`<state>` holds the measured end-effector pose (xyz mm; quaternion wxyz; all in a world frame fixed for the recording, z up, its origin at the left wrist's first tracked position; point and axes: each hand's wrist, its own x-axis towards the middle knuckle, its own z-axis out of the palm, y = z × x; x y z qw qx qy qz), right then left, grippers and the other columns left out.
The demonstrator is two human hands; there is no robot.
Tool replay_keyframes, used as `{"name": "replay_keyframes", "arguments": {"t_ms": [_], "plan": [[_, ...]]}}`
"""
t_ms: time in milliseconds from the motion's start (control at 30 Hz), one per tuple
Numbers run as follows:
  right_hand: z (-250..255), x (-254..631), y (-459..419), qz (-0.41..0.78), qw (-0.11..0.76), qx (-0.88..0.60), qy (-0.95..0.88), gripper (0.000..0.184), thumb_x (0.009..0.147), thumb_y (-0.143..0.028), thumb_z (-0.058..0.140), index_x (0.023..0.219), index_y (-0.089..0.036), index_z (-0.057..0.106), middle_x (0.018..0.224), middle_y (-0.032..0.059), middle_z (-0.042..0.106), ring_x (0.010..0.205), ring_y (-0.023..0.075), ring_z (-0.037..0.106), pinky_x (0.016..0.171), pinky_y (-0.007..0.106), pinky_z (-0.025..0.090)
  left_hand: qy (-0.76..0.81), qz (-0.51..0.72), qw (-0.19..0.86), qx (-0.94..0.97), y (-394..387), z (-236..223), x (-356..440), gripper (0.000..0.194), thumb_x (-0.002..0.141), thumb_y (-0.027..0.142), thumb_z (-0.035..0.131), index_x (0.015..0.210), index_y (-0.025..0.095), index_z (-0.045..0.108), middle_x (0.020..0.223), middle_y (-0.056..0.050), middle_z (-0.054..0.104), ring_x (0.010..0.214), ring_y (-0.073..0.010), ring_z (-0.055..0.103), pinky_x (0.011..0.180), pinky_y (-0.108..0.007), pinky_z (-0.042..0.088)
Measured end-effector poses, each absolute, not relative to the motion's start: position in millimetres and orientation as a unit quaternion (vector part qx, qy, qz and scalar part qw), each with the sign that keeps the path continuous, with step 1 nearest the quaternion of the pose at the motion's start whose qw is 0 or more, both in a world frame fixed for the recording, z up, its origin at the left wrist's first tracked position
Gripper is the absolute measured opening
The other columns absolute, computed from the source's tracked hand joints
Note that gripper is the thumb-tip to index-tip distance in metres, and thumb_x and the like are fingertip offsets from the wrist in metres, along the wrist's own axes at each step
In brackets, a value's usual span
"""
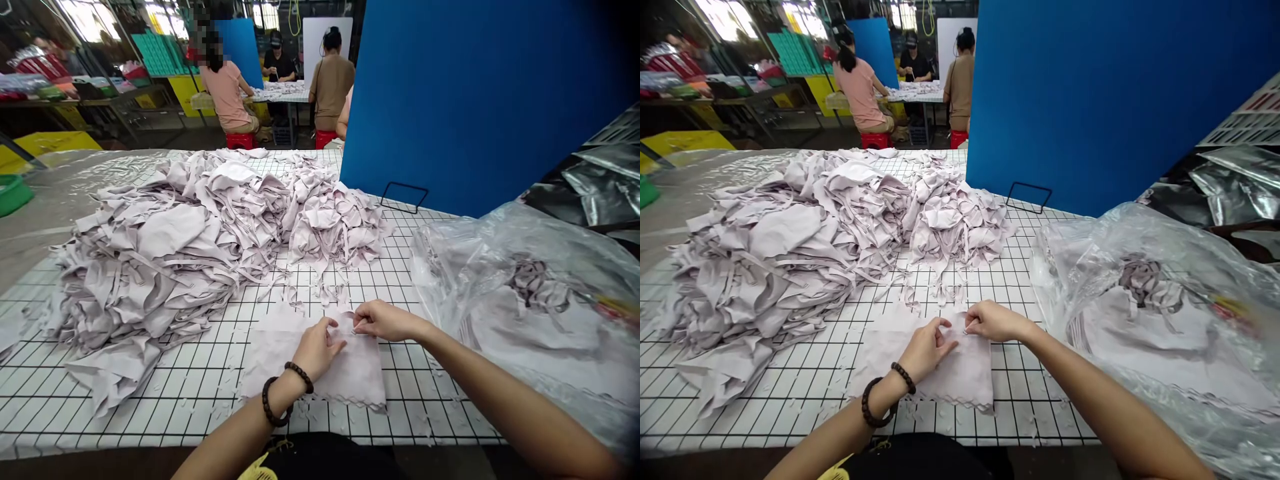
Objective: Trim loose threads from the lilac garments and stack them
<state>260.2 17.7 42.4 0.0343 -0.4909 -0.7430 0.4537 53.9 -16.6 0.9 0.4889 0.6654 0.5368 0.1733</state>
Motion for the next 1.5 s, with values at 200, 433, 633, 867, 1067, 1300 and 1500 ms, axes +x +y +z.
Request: {"name": "replay_keyframes", "arguments": {"t_ms": [200,433,633,867,1067,1300,1500], "plan": [[29,240,13,0.335,0.048,-0.471,-0.815,0.015,0.081,-0.021,0.049,0.081,-0.015,0.063,0.086,0.0073,0.061,0.077,0.0162,0.056,0.069,0.025,0.041,0.557,0.126,0.423,0.703,-13,-5,53,0.026,0.078,0.036,0.06,0.098,0.019,0.056,0.066,0.001,0.06,0.057,-0.0145,0.057,0.057,-0.024,0.04],[26,232,16,0.304,-0.003,-0.42,-0.855,0.012,0.078,-0.015,0.049,0.079,-0.014,0.061,0.085,0.0074,0.059,0.076,0.016,0.056,0.067,0.024,0.04,0.556,0.126,0.421,0.705,-10,-11,50,0.023,0.077,0.035,0.059,0.091,0.017,0.06,0.065,-0.001,0.061,0.06,-0.0159,0.056,0.059,-0.025,0.038],[29,229,19,0.292,-0.032,-0.395,-0.871,0.013,0.078,-0.017,0.048,0.079,-0.015,0.061,0.084,0.007,0.059,0.075,0.0168,0.055,0.064,0.025,0.038,0.547,0.138,0.442,0.698,-9,-10,50,0.021,0.077,0.033,0.059,0.087,0.016,0.065,0.067,-0.003,0.063,0.063,-0.0167,0.057,0.059,-0.025,0.039],[35,223,22,0.261,-0.06,-0.384,-0.884,0.014,0.079,-0.018,0.047,0.079,-0.016,0.061,0.083,0.0069,0.059,0.07,0.0164,0.054,0.059,0.026,0.034,0.539,0.13,0.474,0.684,-8,-8,49,0.029,0.08,0.04,0.055,0.09,0.015,0.065,0.062,-0.003,0.063,0.055,-0.0167,0.058,0.057,-0.026,0.04],[35,216,23,0.271,-0.042,-0.387,-0.88,0.014,0.079,-0.019,0.049,0.08,-0.016,0.062,0.084,0.0065,0.061,0.074,0.0171,0.055,0.062,0.025,0.035,0.529,0.12,0.49,0.682,-7,-8,49,0.031,0.08,0.043,0.054,0.083,0.014,0.064,0.06,-0.002,0.061,0.046,-0.0141,0.055,0.052,-0.025,0.038],[38,246,50,0.357,-0.037,-0.473,-0.805,0.025,0.067,-0.013,0.056,0.09,-0.019,0.063,0.081,0.0021,0.063,0.07,0.0144,0.055,0.059,0.022,0.036,0.543,0.139,0.531,0.636,-11,-12,47,0.031,0.077,0.038,0.059,0.1,0.018,0.051,0.066,0.004,0.055,0.034,-0.009,0.046,0.039,-0.022,0.033],[20,263,75,0.285,0.157,-0.627,-0.707,0.011,0.07,-0.016,0.052,0.079,-0.017,0.06,0.082,0.002,0.061,0.075,0.0134,0.054,0.068,0.022,0.04,0.535,0.168,0.493,0.665,-15,-9,47,0.026,0.076,0.032,0.059,0.098,0.022,0.049,0.054,0.01,0.044,0.041,-0.0094,0.044,0.048,-0.02,0.033]]}}
